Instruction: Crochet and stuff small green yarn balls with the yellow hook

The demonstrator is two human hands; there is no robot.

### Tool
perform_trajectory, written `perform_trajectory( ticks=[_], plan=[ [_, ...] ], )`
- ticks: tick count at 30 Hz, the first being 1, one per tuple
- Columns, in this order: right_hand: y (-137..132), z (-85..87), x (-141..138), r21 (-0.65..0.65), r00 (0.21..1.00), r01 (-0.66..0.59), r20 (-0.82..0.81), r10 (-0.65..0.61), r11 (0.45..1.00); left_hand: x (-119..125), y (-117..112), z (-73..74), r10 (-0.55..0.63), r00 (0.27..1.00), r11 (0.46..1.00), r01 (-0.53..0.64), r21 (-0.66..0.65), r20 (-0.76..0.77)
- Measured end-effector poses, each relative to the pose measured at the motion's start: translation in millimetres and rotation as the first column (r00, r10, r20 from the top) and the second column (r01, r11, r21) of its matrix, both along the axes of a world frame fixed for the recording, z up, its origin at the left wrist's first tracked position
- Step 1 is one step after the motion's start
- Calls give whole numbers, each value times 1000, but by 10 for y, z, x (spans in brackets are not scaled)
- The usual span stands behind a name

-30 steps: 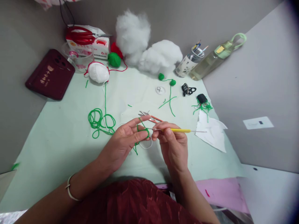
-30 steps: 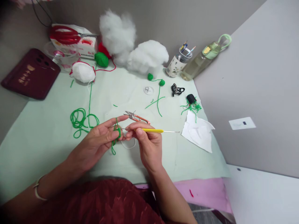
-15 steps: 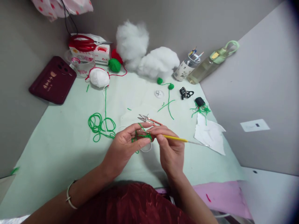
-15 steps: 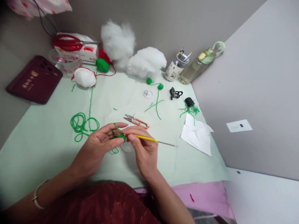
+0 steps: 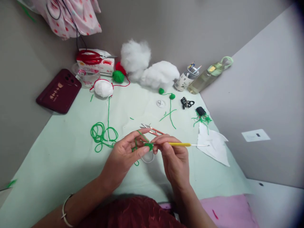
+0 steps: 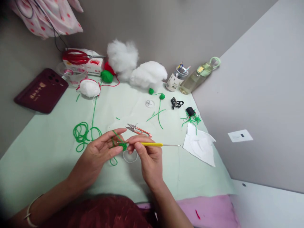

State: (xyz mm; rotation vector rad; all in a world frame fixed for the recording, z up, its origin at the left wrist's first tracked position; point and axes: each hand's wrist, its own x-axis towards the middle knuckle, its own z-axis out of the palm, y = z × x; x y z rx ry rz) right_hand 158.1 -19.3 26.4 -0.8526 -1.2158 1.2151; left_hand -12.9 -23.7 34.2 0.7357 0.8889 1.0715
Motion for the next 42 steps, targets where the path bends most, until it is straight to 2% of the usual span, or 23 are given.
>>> perform_trajectory(
  ticks=[9,13,16,18,21,25,27,28,29,30,32,34,36,38,40,42],
  plan=[
    [30,76,-16,-85,992,-36,-120,26,996,-29,6,14,7,1000,1000,-7,15,-17],
    [-9,97,20,11,1000,-20,-2,20,1000,-28,7,20,35,998,999,-34,14,-52],
    [-51,142,35,151,984,31,169,-57,988,-19,7,6,55,993,998,-52,23,-104],
    [-71,177,34,266,946,28,305,-112,964,-14,7,-8,68,986,997,-62,44,-154],
    [-86,200,24,412,860,-41,478,-178,910,-10,-2,-16,123,961,989,-99,109,-246],
    [-105,144,-6,585,708,-130,620,-338,801,13,-37,26,227,913,964,-163,208,-338],
    [-127,102,-27,653,602,-167,661,-449,739,31,-46,48,228,927,968,-180,177,-299],
    [-139,86,-37,670,556,-175,672,-490,721,39,-43,53,195,953,978,-172,115,-233],
    [-150,76,-45,679,542,-162,668,-511,716,45,-33,54,142,980,990,-139,31,-136],
    [-157,71,-50,678,560,-134,653,-510,722,47,-19,51,85,996,995,-86,-57,-19],
    [-152,78,-50,644,642,-40,603,-474,764,41,20,38,17,982,981,20,-192,190],
    [-121,97,-41,548,761,81,506,-406,833,25,53,22,8,963,970,58,-237,269],
    [-71,113,-34,392,866,149,390,-311,908,13,63,7,14,969,977,39,-209,246],
    [-21,120,-41,240,939,143,275,-208,960,10,46,-8,-8,981,989,37,-146,192],
    [9,117,-63,190,957,106,247,-152,976,16,17,-21,-15,992,995,27,-92,128],
    [6,106,-88,212,945,107,283,-166,971,25,-6,-25,13,998,999,-9,-54,65]
  ],
)
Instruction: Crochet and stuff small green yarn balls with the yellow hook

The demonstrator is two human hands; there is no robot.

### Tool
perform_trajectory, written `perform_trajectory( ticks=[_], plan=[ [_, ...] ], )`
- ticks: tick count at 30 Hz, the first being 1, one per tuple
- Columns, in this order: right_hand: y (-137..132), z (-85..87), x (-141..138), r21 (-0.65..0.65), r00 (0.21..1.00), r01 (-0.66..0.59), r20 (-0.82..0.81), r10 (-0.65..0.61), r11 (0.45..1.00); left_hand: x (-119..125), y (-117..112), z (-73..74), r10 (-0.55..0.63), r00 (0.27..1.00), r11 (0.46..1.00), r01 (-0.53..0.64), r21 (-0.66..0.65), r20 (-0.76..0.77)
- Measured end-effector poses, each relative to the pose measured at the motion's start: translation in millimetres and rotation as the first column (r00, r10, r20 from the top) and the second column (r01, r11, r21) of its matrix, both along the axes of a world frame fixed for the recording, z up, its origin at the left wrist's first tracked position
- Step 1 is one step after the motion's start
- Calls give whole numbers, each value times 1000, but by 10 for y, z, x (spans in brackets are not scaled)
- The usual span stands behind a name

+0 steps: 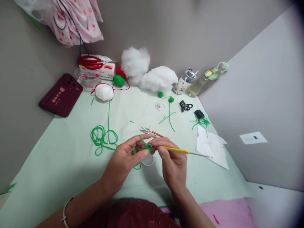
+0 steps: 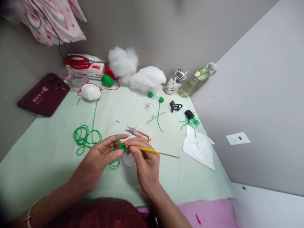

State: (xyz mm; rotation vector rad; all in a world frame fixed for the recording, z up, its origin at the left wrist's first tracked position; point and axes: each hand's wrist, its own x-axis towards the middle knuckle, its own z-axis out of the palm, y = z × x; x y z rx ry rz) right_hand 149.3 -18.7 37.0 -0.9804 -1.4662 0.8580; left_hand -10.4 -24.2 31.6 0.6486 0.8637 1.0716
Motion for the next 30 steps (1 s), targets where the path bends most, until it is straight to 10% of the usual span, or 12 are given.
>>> perform_trajectory(
  ticks=[7,30],
  plan=[
    [-110,-88,11,335,920,13,365,-143,942,46,21,27,-29,988,992,47,-115,149],
    [-102,24,6,95,993,96,64,-103,991,38,-5,21,119,993,990,-118,-74,2]
  ],
)
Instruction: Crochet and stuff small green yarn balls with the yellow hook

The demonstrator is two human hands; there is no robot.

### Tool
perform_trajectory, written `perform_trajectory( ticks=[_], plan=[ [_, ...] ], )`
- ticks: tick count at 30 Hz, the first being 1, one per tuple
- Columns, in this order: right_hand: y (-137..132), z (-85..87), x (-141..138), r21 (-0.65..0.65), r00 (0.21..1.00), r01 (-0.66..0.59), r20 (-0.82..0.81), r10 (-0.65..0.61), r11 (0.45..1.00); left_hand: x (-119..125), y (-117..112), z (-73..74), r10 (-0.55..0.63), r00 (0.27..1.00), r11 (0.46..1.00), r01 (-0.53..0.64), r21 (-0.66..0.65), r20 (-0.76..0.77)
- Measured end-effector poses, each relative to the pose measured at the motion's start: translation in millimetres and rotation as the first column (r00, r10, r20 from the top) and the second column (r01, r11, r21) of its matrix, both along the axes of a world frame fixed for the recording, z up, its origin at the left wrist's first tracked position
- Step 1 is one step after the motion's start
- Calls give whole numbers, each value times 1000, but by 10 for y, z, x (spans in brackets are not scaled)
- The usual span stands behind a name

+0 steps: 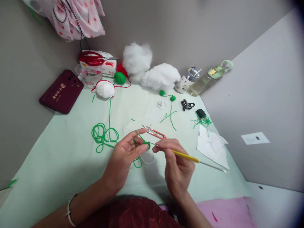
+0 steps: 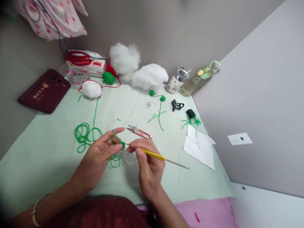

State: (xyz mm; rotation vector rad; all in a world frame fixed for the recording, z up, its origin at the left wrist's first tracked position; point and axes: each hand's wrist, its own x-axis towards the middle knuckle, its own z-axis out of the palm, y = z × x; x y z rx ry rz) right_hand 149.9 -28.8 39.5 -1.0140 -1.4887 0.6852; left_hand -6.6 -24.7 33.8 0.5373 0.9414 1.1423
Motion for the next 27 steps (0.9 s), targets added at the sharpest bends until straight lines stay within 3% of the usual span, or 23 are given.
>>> perform_trajectory(
  ticks=[7,12,17,27],
  plan=[
    [-49,-18,-62,164,989,1,143,-24,986,33,-23,8,-26,997,999,28,-22,68],
    [-14,-63,-71,51,998,-31,-48,33,998,19,-7,17,-101,985,994,107,-33,141],
    [57,-119,-22,-94,946,-149,-304,115,984,2,-3,8,-110,979,993,114,-13,172],
    [102,-6,102,-162,947,-232,-264,184,959,-52,17,8,-101,994,995,100,28,40]
  ],
)
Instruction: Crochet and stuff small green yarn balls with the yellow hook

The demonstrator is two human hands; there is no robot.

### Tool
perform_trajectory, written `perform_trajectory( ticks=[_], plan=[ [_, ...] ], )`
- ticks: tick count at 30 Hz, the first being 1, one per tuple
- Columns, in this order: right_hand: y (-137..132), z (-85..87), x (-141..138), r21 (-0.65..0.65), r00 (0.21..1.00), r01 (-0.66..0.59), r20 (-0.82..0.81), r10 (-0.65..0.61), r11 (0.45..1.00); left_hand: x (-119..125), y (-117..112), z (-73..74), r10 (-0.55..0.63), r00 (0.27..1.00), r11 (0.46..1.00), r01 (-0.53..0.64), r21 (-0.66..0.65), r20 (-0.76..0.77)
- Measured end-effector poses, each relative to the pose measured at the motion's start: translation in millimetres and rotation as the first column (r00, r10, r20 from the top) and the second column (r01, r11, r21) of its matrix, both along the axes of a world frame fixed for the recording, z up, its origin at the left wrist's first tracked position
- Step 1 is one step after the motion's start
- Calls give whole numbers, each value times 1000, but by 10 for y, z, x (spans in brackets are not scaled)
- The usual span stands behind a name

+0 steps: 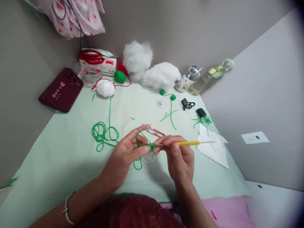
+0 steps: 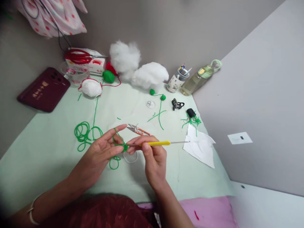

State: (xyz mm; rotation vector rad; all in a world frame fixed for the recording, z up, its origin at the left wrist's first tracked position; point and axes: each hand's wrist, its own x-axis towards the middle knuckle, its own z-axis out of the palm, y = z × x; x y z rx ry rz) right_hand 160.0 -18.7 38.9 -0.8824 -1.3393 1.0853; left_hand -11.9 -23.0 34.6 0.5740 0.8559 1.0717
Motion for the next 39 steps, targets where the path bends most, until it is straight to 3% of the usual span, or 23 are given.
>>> perform_trajectory(
  ticks=[4,8,10,12,15,18,22,27,30,32,34,37,39],
  plan=[
    [-38,46,33,160,976,13,212,-47,987,0,-12,36,24,996,999,-20,37,-89],
    [-97,4,17,435,826,-52,525,-206,899,31,-35,58,78,984,997,-73,39,-162],
    [-125,-40,-7,538,718,-80,615,-326,839,44,-37,56,72,993,997,-72,1,-94],
    [-140,-70,-28,583,699,-39,596,-395,811,44,-25,54,12,999,997,-8,-79,47],
    [-113,-59,-41,430,863,112,405,-302,896,23,13,56,-48,980,984,79,-158,194],
    [-40,-12,-52,184,972,139,163,-169,973,13,40,49,-30,986,993,48,-111,163],
    [15,10,-105,156,979,97,165,-123,983,40,19,26,-58,994,998,59,-15,91],
    [-81,-76,-166,365,892,145,355,-282,920,53,-12,22,16,1000,1000,-16,1,27],
    [-120,-92,-135,425,848,155,407,-341,892,41,14,7,-37,991,997,45,-61,127],
    [-105,-61,-87,358,877,169,370,-306,918,28,43,-1,-61,976,990,86,-113,210],
    [-67,-23,-44,207,948,181,225,-227,961,16,67,-4,-42,970,987,78,-144,241],
    [-14,-16,-38,-30,996,85,-31,-85,996,16,68,-6,-18,986,994,35,-101,166],
    [2,-50,-66,-73,998,24,-55,-28,997,27,46,-10,-32,996,999,35,-29,83]
  ],
)
